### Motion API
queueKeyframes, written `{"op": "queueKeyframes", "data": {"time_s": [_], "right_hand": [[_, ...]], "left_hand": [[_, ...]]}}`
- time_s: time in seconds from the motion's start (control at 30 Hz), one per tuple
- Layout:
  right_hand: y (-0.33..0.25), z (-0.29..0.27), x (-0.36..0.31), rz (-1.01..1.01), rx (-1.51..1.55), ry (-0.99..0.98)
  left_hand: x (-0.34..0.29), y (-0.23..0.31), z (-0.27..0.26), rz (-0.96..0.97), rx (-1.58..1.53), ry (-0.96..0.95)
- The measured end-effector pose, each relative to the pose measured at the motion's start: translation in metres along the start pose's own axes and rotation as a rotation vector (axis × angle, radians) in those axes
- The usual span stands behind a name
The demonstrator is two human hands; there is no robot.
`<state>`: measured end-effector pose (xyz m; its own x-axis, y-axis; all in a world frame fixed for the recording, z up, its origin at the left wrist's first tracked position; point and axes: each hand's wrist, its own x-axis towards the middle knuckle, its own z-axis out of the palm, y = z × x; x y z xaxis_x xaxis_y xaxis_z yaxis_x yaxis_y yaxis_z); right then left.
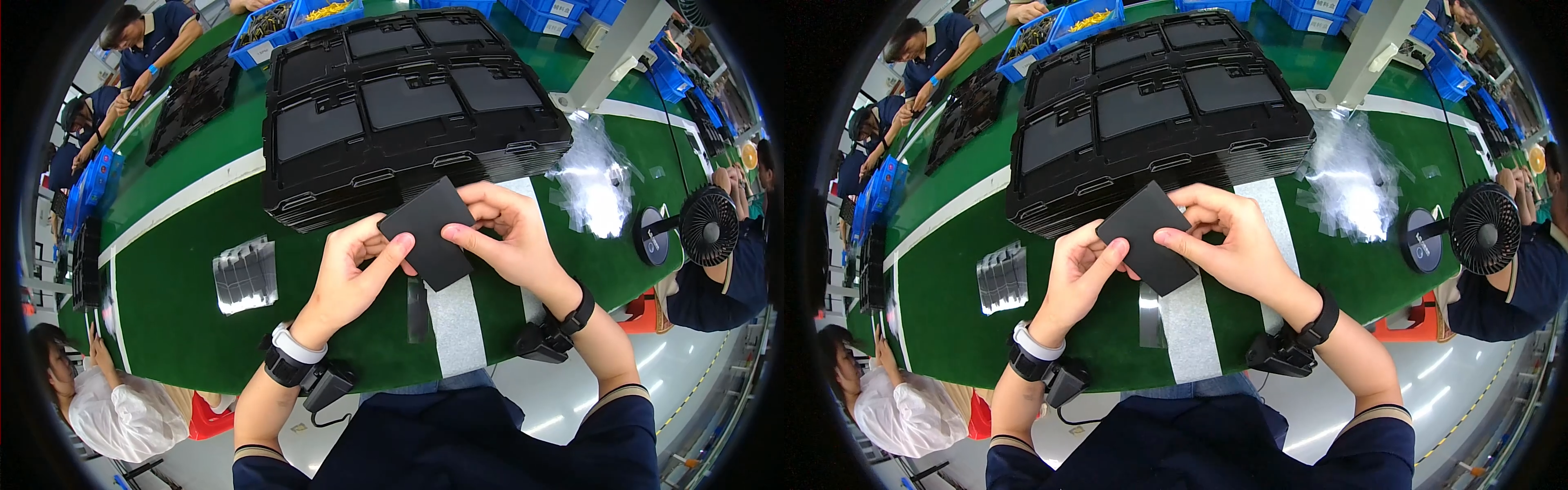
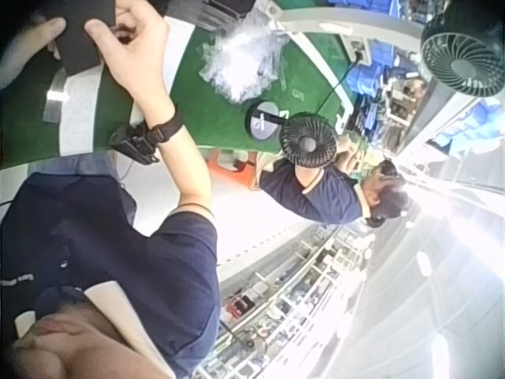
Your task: Peeling protective film and applying stickers/components to a plastic housing.
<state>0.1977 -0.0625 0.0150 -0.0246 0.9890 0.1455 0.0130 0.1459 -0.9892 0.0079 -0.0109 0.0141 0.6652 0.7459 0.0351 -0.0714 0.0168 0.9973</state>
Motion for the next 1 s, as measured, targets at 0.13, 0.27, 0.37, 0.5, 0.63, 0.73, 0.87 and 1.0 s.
{"op": "queueKeyframes", "data": {"time_s": [0.13,0.27,0.37,0.5,0.63,0.73,0.87,1.0], "right_hand": [[0.001,0.000,-0.001,-0.059,0.005,0.043],[0.001,-0.001,-0.001,-0.111,-0.074,0.030],[0.004,0.000,0.000,-0.133,-0.077,0.031],[0.006,-0.003,0.001,-0.132,-0.115,-0.019],[0.005,-0.001,0.002,-0.106,0.006,-0.106],[0.002,-0.001,-0.002,-0.134,0.009,-0.062],[0.009,-0.008,-0.003,-0.284,-0.288,0.009],[-0.008,-0.009,0.012,-0.536,-0.467,0.105]], "left_hand": [[-0.001,0.001,0.000,-0.036,-0.041,0.002],[-0.001,0.002,-0.001,-0.050,0.009,0.011],[-0.001,0.000,-0.001,-0.047,0.035,0.027],[-0.002,-0.001,-0.003,-0.080,0.046,0.032],[-0.001,-0.007,-0.004,-0.040,-0.069,0.064],[0.001,-0.008,0.001,0.042,-0.141,0.103],[0.000,-0.012,-0.002,0.014,-0.098,0.093],[0.004,-0.018,-0.002,0.021,-0.136,0.019]]}}
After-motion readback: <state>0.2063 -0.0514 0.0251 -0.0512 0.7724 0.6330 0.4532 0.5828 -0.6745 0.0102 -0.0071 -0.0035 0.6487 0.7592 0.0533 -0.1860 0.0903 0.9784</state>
